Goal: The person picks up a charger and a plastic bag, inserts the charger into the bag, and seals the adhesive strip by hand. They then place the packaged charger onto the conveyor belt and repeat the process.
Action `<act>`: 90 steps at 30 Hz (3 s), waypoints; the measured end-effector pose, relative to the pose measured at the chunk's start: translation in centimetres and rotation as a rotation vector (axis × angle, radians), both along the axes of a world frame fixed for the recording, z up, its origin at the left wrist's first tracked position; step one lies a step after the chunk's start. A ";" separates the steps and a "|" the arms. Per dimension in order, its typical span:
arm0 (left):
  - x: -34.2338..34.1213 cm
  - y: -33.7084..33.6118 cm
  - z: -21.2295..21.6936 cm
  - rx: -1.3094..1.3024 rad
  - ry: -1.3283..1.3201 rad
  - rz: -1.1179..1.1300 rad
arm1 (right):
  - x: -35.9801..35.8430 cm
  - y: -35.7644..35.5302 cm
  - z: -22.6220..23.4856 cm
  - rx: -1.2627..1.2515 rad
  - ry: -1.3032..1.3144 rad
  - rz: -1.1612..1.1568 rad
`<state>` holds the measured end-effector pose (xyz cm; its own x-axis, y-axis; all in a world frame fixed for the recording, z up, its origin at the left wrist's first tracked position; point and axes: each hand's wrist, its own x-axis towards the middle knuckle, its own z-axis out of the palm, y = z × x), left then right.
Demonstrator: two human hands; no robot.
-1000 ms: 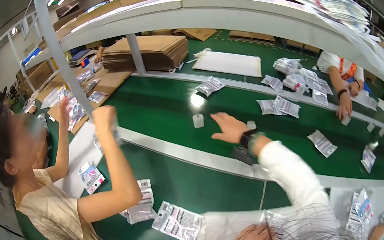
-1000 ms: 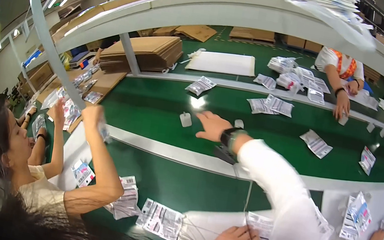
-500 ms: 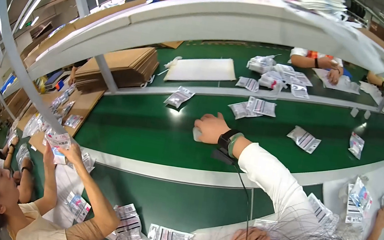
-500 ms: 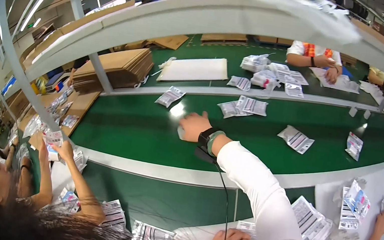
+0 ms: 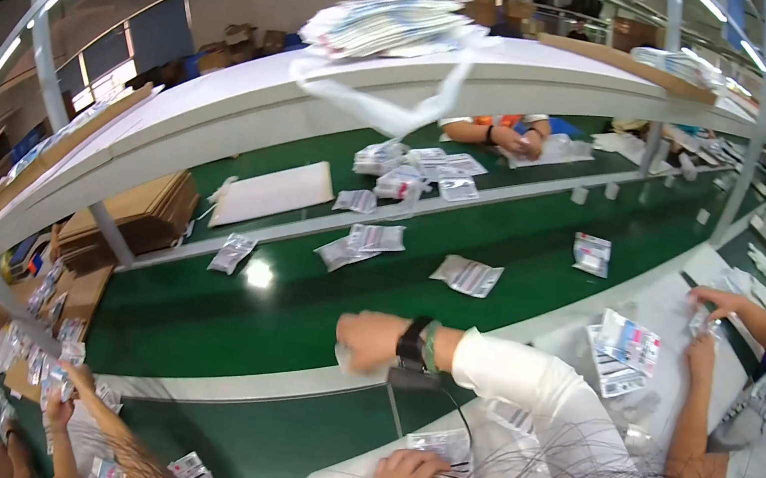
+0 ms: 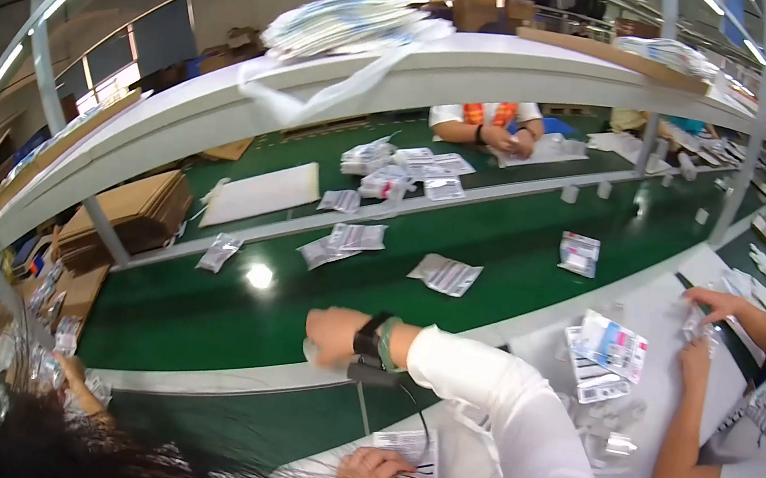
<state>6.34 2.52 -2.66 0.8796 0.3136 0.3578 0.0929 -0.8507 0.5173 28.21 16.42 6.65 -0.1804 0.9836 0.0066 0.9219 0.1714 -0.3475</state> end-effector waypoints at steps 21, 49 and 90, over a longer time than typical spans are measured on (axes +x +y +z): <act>-1.0 -3.7 2.3 0.047 0.117 0.077 | -0.4 -26.7 1.7 0.046 0.745 -0.013; -0.5 -4.7 2.3 0.090 -0.002 0.146 | -3.2 -29.1 -6.3 0.104 0.295 -0.291; 0.1 -6.3 3.6 -0.134 0.047 0.285 | -2.4 -31.0 -4.2 0.095 0.211 -0.200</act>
<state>6.48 -3.81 0.99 0.7643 0.5912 0.2576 0.3444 -0.7119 0.6121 25.81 -14.57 2.50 0.0323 0.9926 0.1174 0.8499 0.0345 -0.5258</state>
